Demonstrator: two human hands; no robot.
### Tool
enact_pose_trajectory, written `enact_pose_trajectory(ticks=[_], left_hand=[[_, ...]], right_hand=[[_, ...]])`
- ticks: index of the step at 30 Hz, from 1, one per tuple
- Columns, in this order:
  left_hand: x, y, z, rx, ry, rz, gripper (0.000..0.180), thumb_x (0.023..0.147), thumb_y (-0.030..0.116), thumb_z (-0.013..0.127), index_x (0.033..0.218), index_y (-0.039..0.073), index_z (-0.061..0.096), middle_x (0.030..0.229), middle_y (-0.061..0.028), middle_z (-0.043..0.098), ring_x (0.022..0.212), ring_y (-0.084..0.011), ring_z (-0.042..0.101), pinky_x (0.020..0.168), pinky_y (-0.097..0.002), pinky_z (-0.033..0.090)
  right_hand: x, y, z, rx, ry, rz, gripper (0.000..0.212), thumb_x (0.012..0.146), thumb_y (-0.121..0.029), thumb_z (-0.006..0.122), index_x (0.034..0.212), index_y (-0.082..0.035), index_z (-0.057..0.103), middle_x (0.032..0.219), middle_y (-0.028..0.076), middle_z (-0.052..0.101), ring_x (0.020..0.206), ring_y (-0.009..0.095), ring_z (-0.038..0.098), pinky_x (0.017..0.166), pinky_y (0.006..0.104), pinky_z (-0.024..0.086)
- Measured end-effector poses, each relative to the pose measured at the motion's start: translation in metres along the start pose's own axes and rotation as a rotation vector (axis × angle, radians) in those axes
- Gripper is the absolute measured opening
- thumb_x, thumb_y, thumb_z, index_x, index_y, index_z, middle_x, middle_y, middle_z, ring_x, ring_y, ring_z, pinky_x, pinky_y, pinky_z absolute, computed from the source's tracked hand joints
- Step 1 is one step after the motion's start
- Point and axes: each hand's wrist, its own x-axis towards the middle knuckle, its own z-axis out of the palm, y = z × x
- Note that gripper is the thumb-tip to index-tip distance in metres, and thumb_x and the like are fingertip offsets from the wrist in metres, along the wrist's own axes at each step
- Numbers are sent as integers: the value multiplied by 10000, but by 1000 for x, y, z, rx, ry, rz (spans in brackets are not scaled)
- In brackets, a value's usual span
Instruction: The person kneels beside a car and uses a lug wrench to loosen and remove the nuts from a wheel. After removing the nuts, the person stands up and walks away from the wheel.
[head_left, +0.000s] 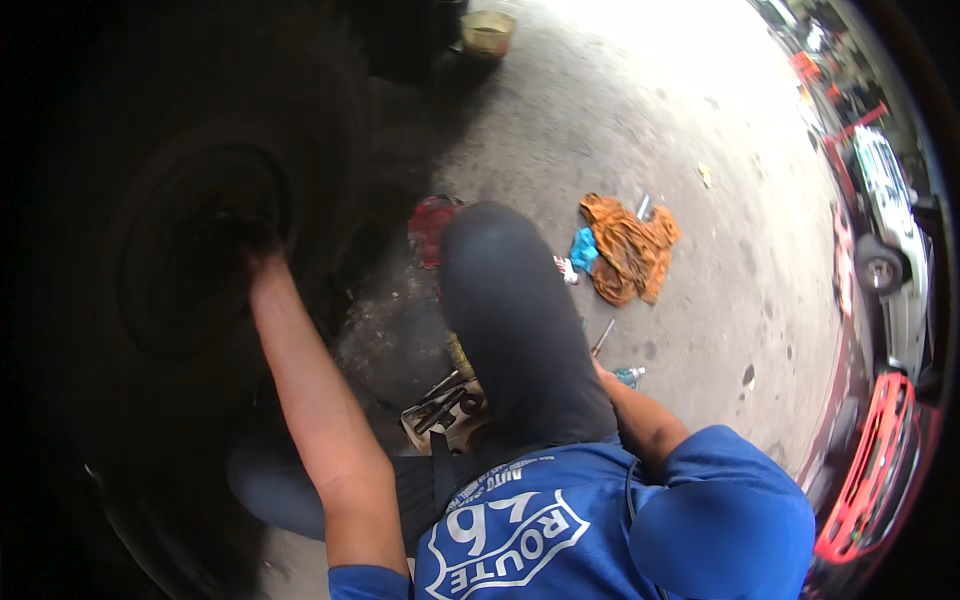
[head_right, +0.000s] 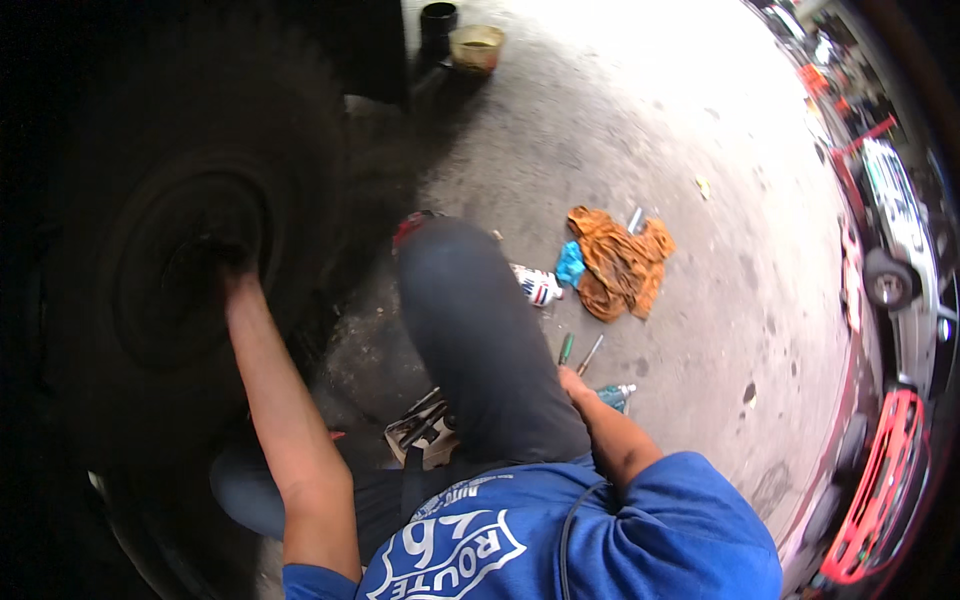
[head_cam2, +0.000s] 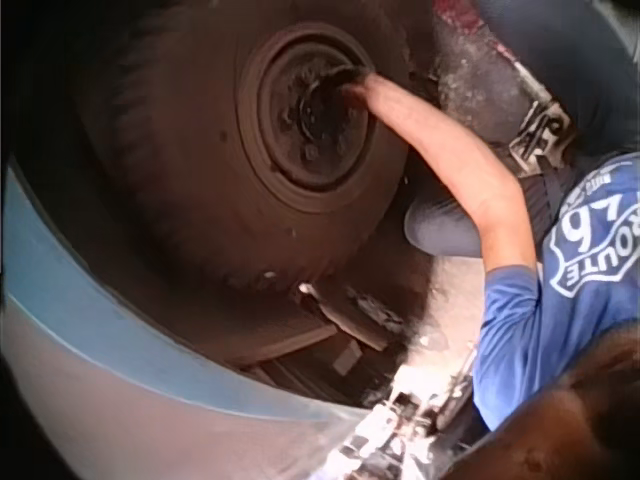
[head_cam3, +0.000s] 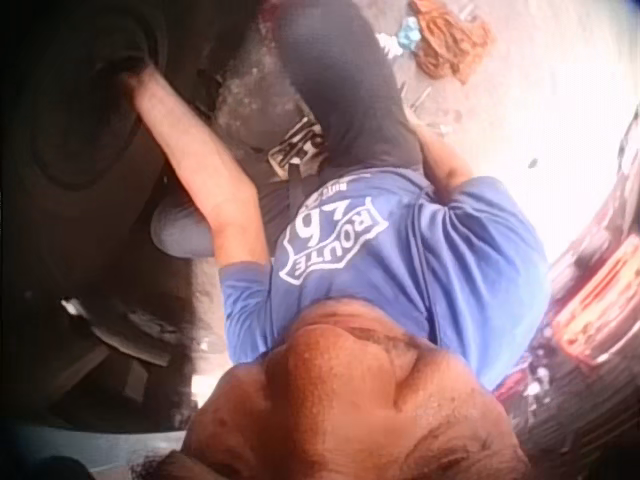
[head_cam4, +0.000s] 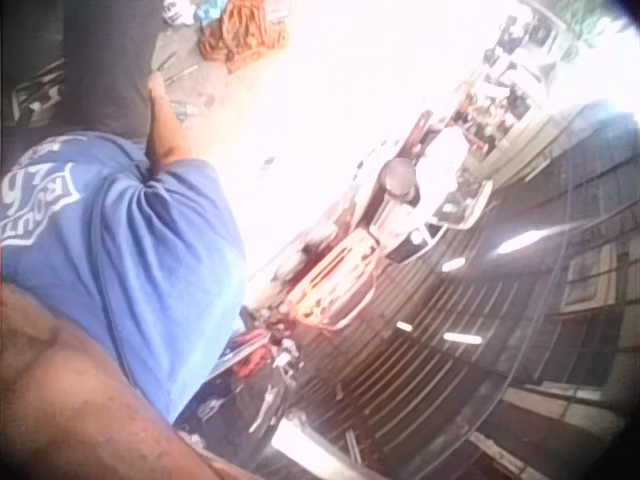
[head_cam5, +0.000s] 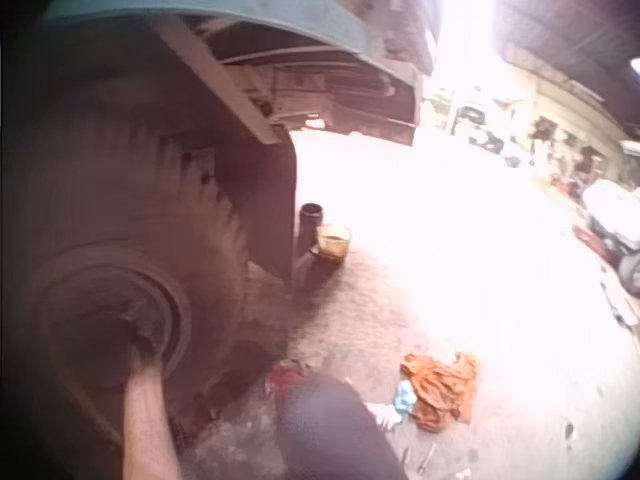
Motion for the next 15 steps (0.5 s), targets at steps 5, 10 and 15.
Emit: enact_pose_trajectory(ticks=[5, 10, 15], left_hand=[[-16, 8, 11, 124, 109, -19, 285, 945, 394, 571, 1053, 149, 669, 830, -12, 675, 715, -200, 659, 674, -392, 568], [-1, -3, -8, -148, -68, -50, 291, 954, 408, 550, 1023, 148, 662, 813, 1, 653, 723, -188, 650, 659, -374, 546], [-4, -5, -32, -467, -218, -96, 302, 971, 419, 518, 978, 149, 651, 790, 20, 623, 727, -166, 633, 632, -339, 514]], right_hand=[[9, -18, 7, 41, 50, 94, 340, 796, -190, 549, 1083, -38, 648, 1058, 265, 662, 1028, 401, 634, 846, 473, 518], [27, -32, -34, 33, 142, 276, 499, 767, -155, 613, 1263, -101, 613, 1017, 218, 695, 943, 325, 678, 814, 392, 531], [77, -42, -115, 208, 786, 64, 675, 717, -83, 623, 1373, -61, 467, 1265, 263, 550, 1184, 405, 530, 1016, 446, 419]])
